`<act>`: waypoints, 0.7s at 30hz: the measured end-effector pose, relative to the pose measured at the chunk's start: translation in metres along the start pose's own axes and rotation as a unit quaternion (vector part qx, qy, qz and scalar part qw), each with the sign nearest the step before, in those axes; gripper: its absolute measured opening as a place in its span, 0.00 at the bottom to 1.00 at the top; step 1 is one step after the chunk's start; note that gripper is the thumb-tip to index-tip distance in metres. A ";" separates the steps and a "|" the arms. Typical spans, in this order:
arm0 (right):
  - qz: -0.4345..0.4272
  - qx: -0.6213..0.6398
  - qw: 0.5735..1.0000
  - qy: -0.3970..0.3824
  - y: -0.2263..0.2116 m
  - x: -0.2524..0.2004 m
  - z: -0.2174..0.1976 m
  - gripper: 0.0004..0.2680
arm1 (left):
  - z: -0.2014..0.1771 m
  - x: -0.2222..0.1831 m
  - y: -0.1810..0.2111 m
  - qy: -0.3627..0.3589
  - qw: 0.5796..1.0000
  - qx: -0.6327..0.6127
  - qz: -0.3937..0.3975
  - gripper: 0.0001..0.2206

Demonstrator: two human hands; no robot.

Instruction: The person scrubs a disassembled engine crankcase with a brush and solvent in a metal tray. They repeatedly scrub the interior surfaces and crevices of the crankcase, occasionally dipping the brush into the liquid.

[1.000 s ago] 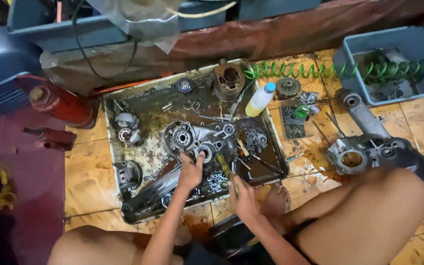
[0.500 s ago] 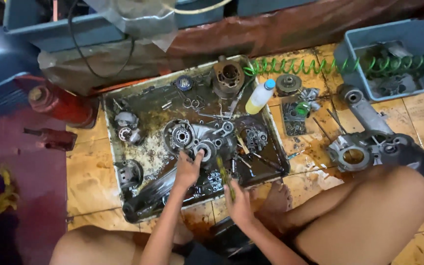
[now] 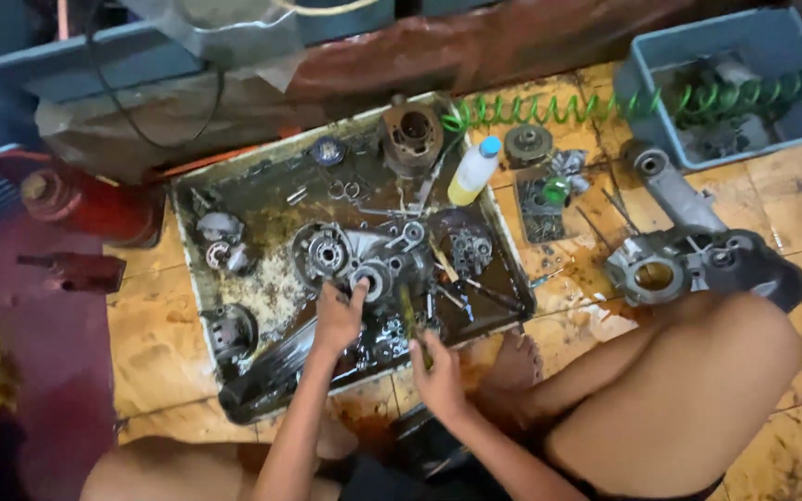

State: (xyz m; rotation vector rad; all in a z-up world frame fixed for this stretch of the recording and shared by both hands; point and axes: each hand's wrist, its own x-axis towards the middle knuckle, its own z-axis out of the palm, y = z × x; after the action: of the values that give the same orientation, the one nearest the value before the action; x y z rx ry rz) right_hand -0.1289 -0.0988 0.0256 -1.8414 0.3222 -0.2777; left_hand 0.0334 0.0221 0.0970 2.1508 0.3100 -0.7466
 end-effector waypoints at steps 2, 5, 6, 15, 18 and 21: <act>0.026 -0.007 1.000 -0.006 0.007 0.008 -0.006 0.06 | 0.003 0.001 0.004 -0.001 1.000 0.005 -0.007 0.33; 0.164 -0.025 0.985 0.036 -0.004 0.033 -0.009 0.10 | -0.002 -0.009 0.006 -0.009 0.999 0.019 -0.026 0.36; 0.260 -0.040 0.961 0.087 -0.010 0.045 -0.012 0.20 | -0.004 -0.014 0.008 -0.013 0.999 0.020 -0.026 0.39; 0.249 -0.331 0.889 -0.196 -0.057 0.090 -0.053 0.12 | 0.003 -0.010 0.017 -0.032 0.997 0.013 -0.062 0.33; 0.168 -0.394 0.875 -0.225 -0.024 0.074 -0.053 0.11 | 0.002 -0.016 0.029 -0.037 0.997 0.026 -0.056 0.34; 0.279 -0.353 0.866 -0.221 -0.059 0.113 -0.064 0.11 | 0.004 -0.003 0.015 -0.060 0.997 0.042 -0.038 0.42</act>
State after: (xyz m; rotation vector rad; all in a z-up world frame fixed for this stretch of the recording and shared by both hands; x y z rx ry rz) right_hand -0.0411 -0.1802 0.1035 -2.3391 0.6726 0.7542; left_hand 0.0358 0.0098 0.1061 2.1721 0.3042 -0.9434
